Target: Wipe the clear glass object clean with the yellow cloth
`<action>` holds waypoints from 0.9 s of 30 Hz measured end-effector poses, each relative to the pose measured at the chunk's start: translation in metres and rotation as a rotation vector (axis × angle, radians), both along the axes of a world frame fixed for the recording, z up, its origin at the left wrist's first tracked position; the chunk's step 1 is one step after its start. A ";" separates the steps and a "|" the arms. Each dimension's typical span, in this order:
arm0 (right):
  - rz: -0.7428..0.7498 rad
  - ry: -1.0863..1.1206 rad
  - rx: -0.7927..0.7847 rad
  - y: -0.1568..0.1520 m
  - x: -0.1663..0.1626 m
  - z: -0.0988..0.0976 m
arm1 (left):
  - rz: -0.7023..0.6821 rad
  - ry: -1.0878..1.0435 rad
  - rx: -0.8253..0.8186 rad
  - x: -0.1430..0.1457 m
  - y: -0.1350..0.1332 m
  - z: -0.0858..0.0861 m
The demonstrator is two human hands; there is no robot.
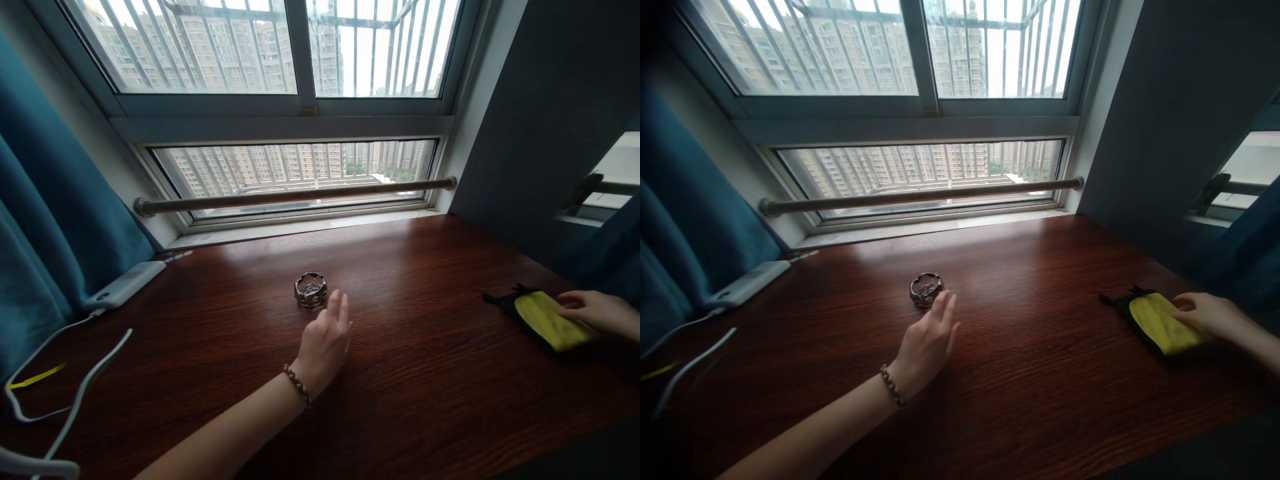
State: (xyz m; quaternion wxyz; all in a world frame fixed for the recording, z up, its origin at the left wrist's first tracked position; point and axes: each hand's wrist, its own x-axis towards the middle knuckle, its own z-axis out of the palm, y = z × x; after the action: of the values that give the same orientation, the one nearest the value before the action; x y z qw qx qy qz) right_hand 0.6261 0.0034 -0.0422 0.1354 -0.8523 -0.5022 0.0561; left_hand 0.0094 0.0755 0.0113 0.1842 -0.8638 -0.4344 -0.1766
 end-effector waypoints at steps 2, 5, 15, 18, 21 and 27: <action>0.048 -0.309 -0.001 0.010 -0.050 0.019 | 0.183 0.088 -0.089 -0.005 0.011 0.003; 0.348 -0.113 0.161 0.027 -0.170 0.052 | 0.299 0.146 -0.168 -0.012 0.026 0.004; 0.499 1.000 -0.201 0.145 -0.477 0.064 | 0.240 0.075 -0.223 -0.027 0.051 -0.009; 0.463 0.992 -0.228 0.169 -0.504 0.056 | 0.190 0.064 -0.200 -0.029 0.053 -0.013; 0.441 1.018 -0.261 0.172 -0.513 0.053 | 0.126 0.056 -0.167 -0.029 0.052 -0.016; 0.401 1.008 -0.178 0.156 -0.488 0.059 | -0.168 0.082 -0.052 -0.028 0.047 -0.015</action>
State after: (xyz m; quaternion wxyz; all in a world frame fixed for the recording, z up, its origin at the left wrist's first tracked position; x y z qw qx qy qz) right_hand 0.1383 0.1592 0.0164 0.2732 -0.6159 -0.5209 0.5241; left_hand -0.0187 0.1221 -0.0033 0.1640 -0.9081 -0.3571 -0.1444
